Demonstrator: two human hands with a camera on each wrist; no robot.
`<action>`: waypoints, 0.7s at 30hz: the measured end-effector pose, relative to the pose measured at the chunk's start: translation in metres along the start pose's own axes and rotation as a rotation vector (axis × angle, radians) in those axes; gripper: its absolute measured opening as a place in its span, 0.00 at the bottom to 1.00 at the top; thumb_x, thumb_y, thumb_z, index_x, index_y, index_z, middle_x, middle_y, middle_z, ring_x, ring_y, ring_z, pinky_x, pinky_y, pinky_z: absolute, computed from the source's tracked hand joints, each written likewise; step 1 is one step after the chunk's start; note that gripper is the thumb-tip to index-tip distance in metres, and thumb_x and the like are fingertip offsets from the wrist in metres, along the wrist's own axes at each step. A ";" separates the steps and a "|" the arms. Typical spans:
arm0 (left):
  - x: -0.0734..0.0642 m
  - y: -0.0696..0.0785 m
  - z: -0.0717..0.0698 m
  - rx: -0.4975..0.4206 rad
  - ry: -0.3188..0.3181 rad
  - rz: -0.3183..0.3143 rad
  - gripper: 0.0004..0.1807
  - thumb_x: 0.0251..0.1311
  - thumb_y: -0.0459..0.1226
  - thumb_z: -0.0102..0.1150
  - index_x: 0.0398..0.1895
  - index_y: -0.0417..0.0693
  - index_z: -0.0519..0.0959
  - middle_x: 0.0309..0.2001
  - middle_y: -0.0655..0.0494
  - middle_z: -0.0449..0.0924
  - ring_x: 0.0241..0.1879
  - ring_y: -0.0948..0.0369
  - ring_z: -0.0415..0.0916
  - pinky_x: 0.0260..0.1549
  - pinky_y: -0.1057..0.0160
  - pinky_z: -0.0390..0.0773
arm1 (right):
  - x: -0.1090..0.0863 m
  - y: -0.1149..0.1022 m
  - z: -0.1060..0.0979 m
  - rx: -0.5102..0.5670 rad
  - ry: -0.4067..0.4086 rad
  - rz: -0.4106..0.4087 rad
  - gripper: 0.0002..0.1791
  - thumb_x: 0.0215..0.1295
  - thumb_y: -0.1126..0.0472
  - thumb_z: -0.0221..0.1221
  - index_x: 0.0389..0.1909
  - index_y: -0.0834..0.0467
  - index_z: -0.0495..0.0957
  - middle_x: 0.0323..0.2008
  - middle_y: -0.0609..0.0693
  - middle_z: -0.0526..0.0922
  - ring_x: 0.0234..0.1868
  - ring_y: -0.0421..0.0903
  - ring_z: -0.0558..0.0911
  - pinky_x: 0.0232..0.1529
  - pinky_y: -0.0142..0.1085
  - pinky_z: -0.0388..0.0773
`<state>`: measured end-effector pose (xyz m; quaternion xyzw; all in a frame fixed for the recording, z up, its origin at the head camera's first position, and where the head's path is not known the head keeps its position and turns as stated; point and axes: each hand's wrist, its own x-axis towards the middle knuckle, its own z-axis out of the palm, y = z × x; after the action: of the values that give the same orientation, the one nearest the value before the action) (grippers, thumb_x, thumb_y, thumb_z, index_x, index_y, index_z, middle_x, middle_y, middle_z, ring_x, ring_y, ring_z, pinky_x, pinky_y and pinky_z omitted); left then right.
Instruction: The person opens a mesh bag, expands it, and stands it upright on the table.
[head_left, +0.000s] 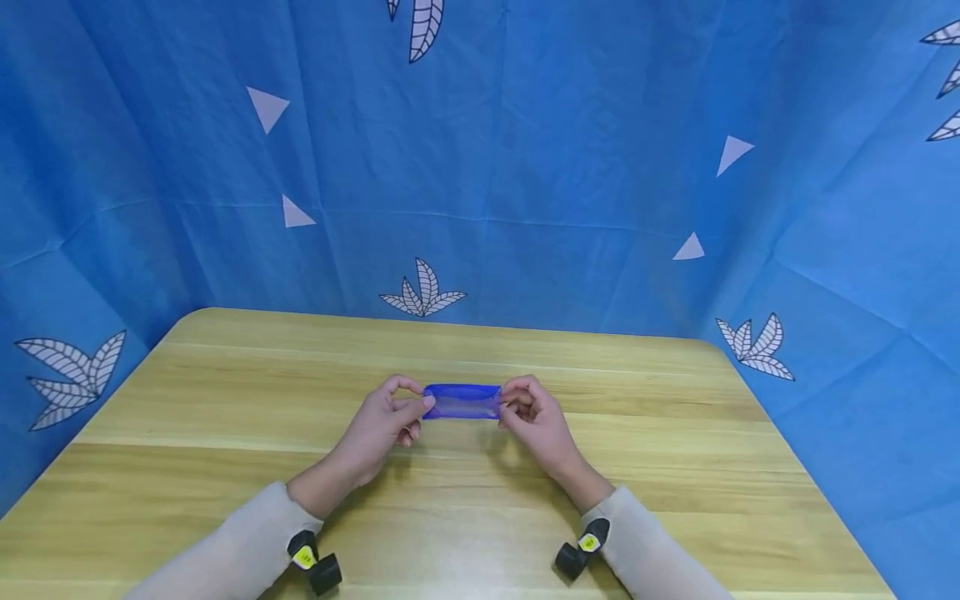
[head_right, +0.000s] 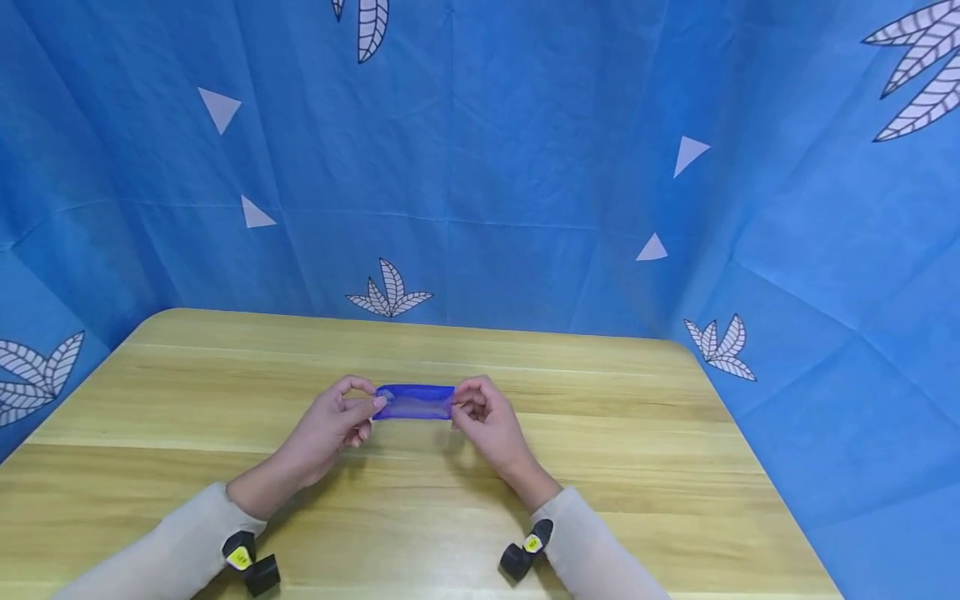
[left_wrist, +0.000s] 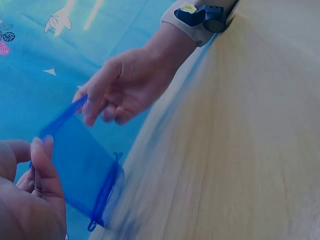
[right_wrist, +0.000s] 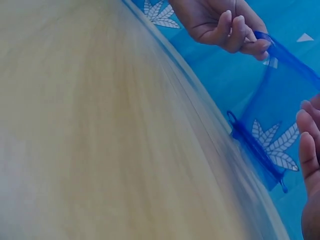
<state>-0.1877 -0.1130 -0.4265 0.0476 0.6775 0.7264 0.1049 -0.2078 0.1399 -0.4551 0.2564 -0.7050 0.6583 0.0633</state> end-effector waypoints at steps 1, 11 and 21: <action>0.000 0.000 0.000 0.000 -0.001 0.000 0.17 0.68 0.37 0.58 0.54 0.42 0.65 0.25 0.48 0.76 0.20 0.62 0.69 0.20 0.69 0.72 | 0.000 0.000 0.001 0.006 0.002 0.002 0.15 0.63 0.79 0.57 0.49 0.72 0.69 0.36 0.66 0.80 0.30 0.42 0.80 0.33 0.35 0.80; 0.004 -0.004 -0.006 0.066 -0.063 0.047 0.20 0.68 0.38 0.58 0.58 0.40 0.70 0.29 0.40 0.76 0.21 0.60 0.70 0.20 0.68 0.73 | -0.001 -0.029 0.008 -0.069 0.063 -0.017 0.20 0.58 0.81 0.58 0.53 0.74 0.71 0.33 0.65 0.80 0.29 0.40 0.78 0.30 0.29 0.76; 0.008 -0.004 -0.023 0.169 -0.293 0.106 0.18 0.70 0.43 0.56 0.53 0.39 0.75 0.38 0.33 0.75 0.28 0.58 0.75 0.26 0.64 0.78 | -0.004 -0.031 0.006 -0.144 0.055 -0.019 0.09 0.61 0.78 0.58 0.40 0.69 0.82 0.33 0.55 0.82 0.27 0.43 0.76 0.26 0.28 0.71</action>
<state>-0.2004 -0.1330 -0.4325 0.1971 0.7101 0.6568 0.1596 -0.1893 0.1355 -0.4292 0.2394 -0.7461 0.6120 0.1072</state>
